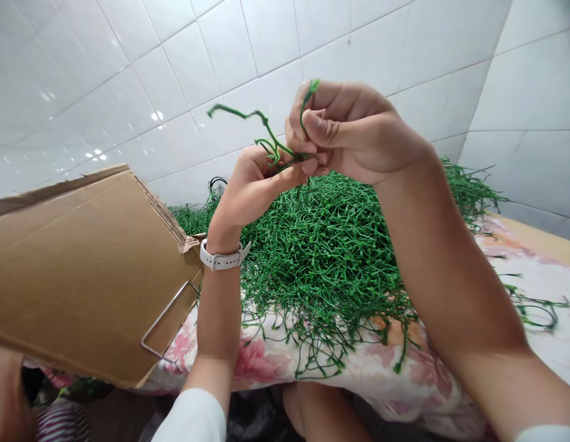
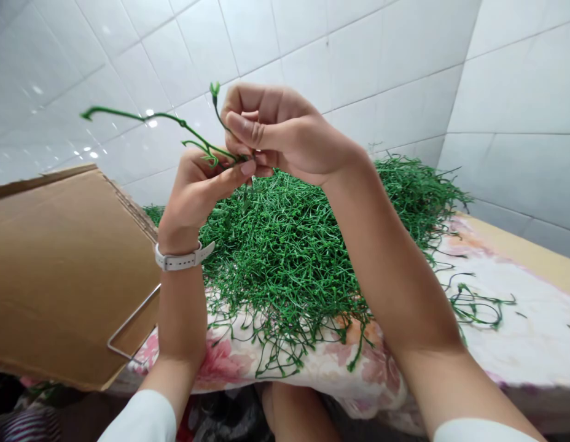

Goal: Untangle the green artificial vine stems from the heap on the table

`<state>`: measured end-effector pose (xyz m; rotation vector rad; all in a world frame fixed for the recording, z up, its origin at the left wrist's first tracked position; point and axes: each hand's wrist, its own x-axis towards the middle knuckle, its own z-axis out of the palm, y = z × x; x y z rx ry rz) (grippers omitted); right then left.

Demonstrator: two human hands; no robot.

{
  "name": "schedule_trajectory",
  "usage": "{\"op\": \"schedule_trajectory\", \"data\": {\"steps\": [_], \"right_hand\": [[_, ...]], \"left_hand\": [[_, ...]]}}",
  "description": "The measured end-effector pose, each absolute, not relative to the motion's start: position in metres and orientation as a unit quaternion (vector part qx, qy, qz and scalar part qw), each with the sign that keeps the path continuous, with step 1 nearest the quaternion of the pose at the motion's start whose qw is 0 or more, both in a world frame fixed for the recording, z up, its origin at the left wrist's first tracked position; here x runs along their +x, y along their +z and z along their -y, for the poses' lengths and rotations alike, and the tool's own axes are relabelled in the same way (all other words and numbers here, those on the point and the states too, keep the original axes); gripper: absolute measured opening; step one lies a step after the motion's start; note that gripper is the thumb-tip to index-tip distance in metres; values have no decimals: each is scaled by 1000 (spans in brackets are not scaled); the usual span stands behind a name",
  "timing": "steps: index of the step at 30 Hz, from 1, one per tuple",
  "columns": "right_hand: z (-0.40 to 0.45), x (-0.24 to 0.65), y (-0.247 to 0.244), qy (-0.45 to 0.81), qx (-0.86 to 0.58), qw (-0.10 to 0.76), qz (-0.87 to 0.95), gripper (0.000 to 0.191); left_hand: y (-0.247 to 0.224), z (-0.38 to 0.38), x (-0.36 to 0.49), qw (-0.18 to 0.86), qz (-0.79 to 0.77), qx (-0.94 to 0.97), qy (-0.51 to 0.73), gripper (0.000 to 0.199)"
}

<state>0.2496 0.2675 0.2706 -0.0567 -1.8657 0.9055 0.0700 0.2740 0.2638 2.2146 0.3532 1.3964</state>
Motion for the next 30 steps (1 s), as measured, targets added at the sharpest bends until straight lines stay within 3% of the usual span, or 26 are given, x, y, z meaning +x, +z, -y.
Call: {"op": "schedule_trajectory", "data": {"steps": [11,17,21,26,30], "right_hand": [[-269,253,269,416,34,509,753,23],[-271,237,265,468,126,483,729,34],[-273,220,264,496,221,484,687,37],[-267,214,263,516,241,521,636,26],[-272,215,265,505,185,613,579,25]], "left_hand": [[270,-269,60,323,-157,795,490,22],[260,-266,70,468,-161,680,542,37],[252,-270,81,482,-71,665,566,48],[252,-273,89,482,-53,629,608,60],[253,-261,99,502,-48,604,617,54]]}}
